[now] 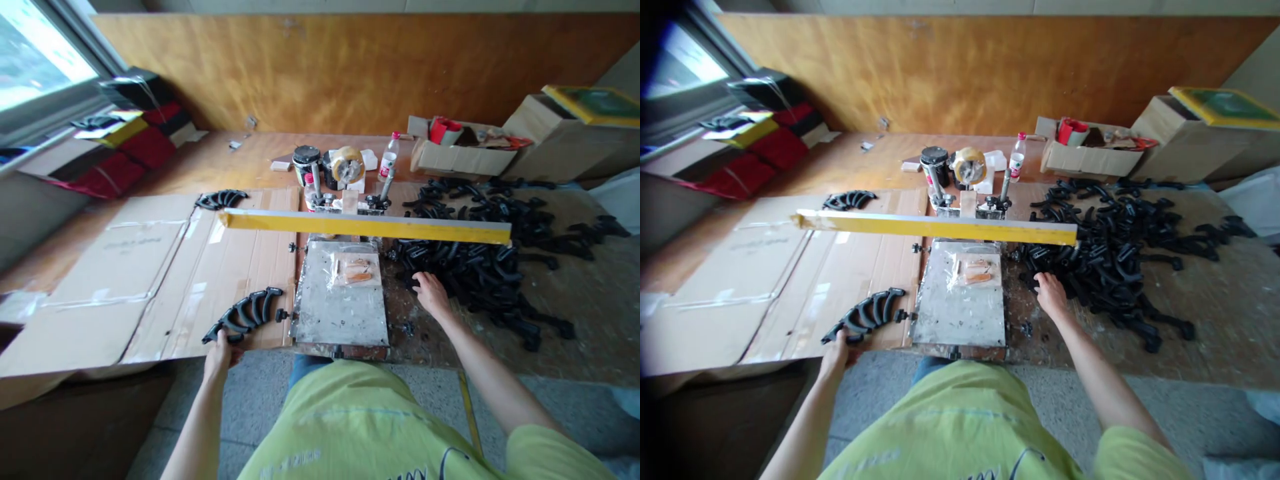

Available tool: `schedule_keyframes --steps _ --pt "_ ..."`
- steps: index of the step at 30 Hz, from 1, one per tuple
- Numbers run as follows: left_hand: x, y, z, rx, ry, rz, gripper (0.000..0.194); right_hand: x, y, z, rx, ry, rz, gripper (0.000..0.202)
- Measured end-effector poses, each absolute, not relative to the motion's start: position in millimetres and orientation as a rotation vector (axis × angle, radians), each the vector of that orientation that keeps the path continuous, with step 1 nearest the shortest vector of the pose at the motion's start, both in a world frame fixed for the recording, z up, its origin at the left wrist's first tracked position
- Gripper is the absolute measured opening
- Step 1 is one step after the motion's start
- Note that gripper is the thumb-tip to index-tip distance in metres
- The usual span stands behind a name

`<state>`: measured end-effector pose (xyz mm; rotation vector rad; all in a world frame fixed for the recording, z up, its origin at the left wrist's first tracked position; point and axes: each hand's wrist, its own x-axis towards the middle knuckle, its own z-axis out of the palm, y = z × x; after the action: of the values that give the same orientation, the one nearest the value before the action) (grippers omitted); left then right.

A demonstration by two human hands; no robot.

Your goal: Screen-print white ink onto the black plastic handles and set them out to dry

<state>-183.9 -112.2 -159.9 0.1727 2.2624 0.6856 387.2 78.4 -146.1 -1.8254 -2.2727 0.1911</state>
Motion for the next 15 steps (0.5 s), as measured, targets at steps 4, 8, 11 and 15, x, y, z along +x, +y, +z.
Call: schedule_keyframes --steps 4,8,11,15 --pt "-198.8 -100.8 -153.6 0.384 2.280 0.342 0.058 342.4 76.8 -132.6 -1.536 -2.169 0.260 0.021" --pt "-195.3 -70.8 -126.0 0.594 2.244 0.249 0.054 270.0 89.7 -112.2 -1.239 -2.340 0.261 0.025" --pt "-160.0 -25.9 -80.3 0.848 2.099 0.627 0.052 230.6 100.3 -106.4 -1.175 -2.455 0.260 0.027" --pt "-83.1 35.8 1.1 1.058 1.624 1.326 0.060 210.3 99.2 -100.8 -1.170 -2.571 0.211 0.029"
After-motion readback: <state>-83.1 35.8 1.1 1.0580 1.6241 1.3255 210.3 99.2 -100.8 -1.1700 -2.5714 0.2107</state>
